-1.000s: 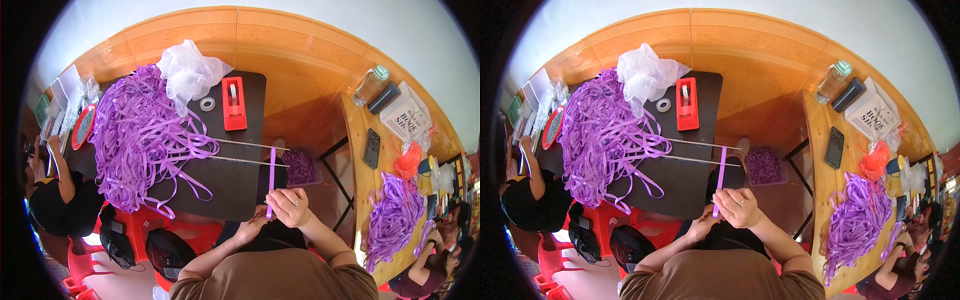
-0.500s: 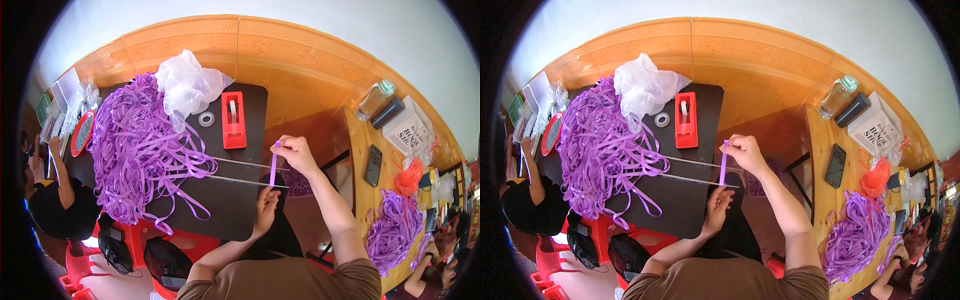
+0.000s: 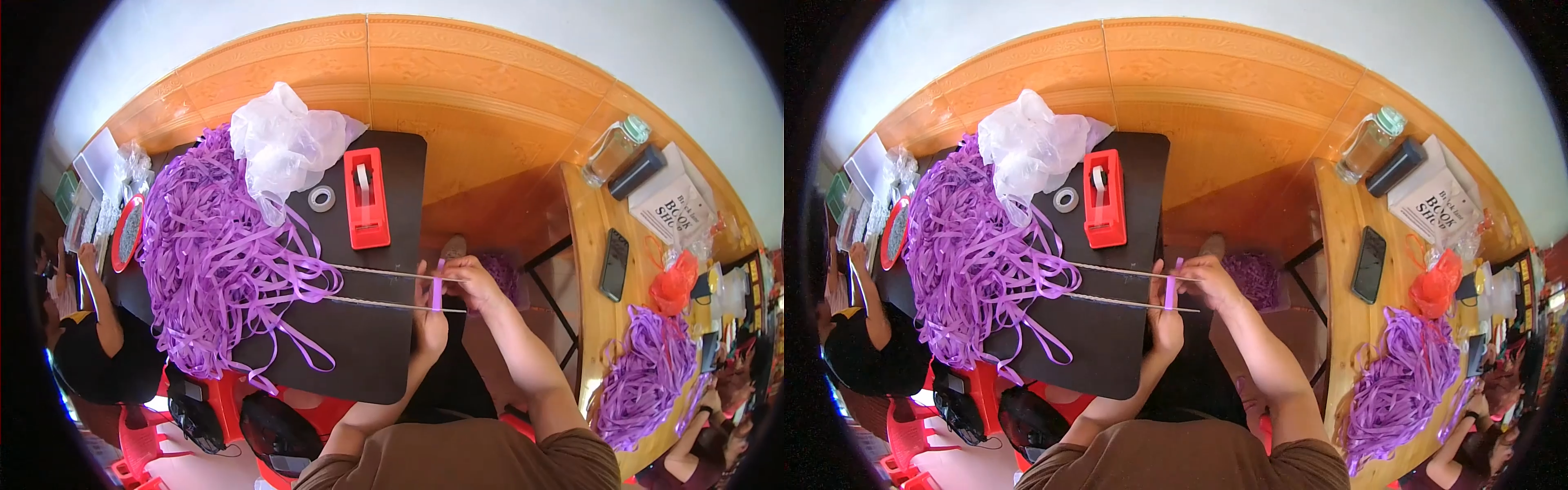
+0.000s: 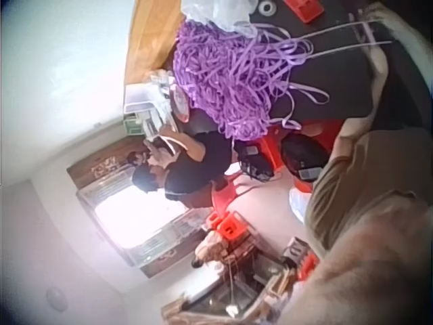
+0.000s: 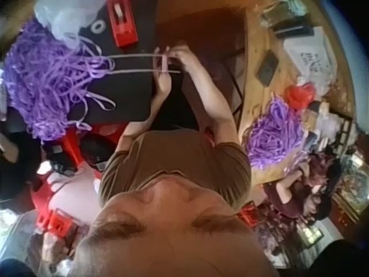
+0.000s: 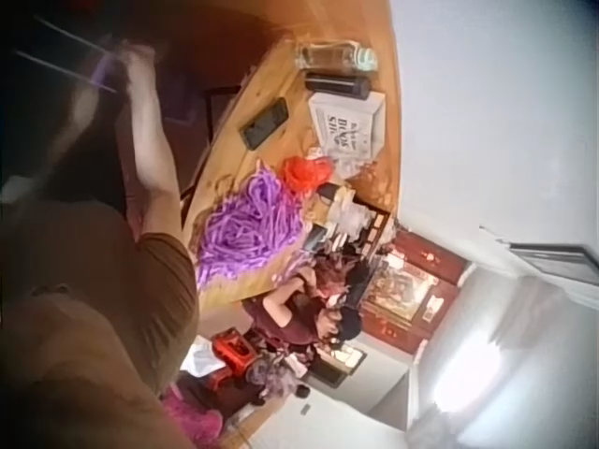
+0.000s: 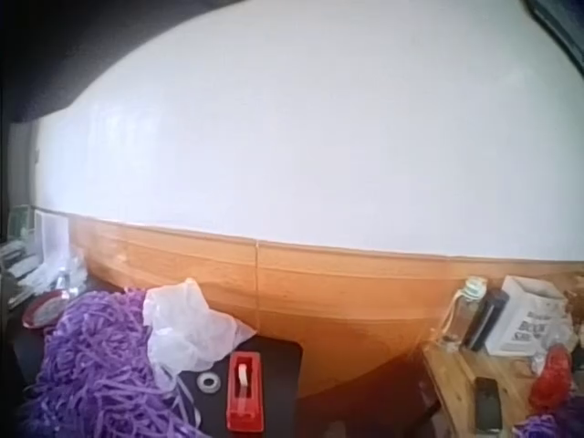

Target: Preparing purple ribbons by threading them through a wire frame.

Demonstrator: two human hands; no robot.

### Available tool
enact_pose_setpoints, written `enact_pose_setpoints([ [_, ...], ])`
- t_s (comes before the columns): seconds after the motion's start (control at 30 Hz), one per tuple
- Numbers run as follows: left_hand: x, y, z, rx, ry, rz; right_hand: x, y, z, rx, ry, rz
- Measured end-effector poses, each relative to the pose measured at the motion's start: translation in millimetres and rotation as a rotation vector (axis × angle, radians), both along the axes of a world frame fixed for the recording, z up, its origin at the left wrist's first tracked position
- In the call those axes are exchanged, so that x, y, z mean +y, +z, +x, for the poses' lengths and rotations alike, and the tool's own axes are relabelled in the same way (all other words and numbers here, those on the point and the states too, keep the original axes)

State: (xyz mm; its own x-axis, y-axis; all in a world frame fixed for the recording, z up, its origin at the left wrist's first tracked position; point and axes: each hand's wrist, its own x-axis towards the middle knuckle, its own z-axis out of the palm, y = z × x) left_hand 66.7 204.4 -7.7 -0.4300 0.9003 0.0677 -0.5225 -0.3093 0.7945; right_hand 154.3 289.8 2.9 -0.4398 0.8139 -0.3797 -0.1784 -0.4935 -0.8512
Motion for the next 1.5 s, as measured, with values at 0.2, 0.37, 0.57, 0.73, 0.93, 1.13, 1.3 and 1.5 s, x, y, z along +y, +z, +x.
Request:
enact_pose_setpoints([
  [0.2, -3, -14, -1, 0.052, 0.036, -0.022, -24, 2, -4, -0.009, -0.002, -0.141],
  [0.37, -13, -4, -1, 0.241, 0.053, 0.03, -66, 1, 11, 0.102, -0.176, 0.335],
  [0.57, -22, -1, 2, -0.066, -0.043, -0.084, -91, -4, -1, 0.024, -0.167, 0.469],
  [0.73, -24, -13, 3, -0.082, -0.038, -0.072, -103, -14, -9, 0.018, -0.237, 0.504],
  [0.93, -46, 15, 11, 0.039, -0.012, -0.191, -117, -7, -16, 0.114, -0.3, 0.306],
  [1.13, -64, 41, 10, 0.066, -0.01, -0.174, -129, 15, -25, 0.229, -0.292, 0.253],
  [1.3, -65, 60, 3, -0.1, -0.141, -0.222, -133, 24, -27, 0.272, -0.349, 0.201],
  [1.5, -64, 79, -24, -0.26, -0.304, -0.356, -133, 31, -27, 0.239, -0.322, 0.11],
])
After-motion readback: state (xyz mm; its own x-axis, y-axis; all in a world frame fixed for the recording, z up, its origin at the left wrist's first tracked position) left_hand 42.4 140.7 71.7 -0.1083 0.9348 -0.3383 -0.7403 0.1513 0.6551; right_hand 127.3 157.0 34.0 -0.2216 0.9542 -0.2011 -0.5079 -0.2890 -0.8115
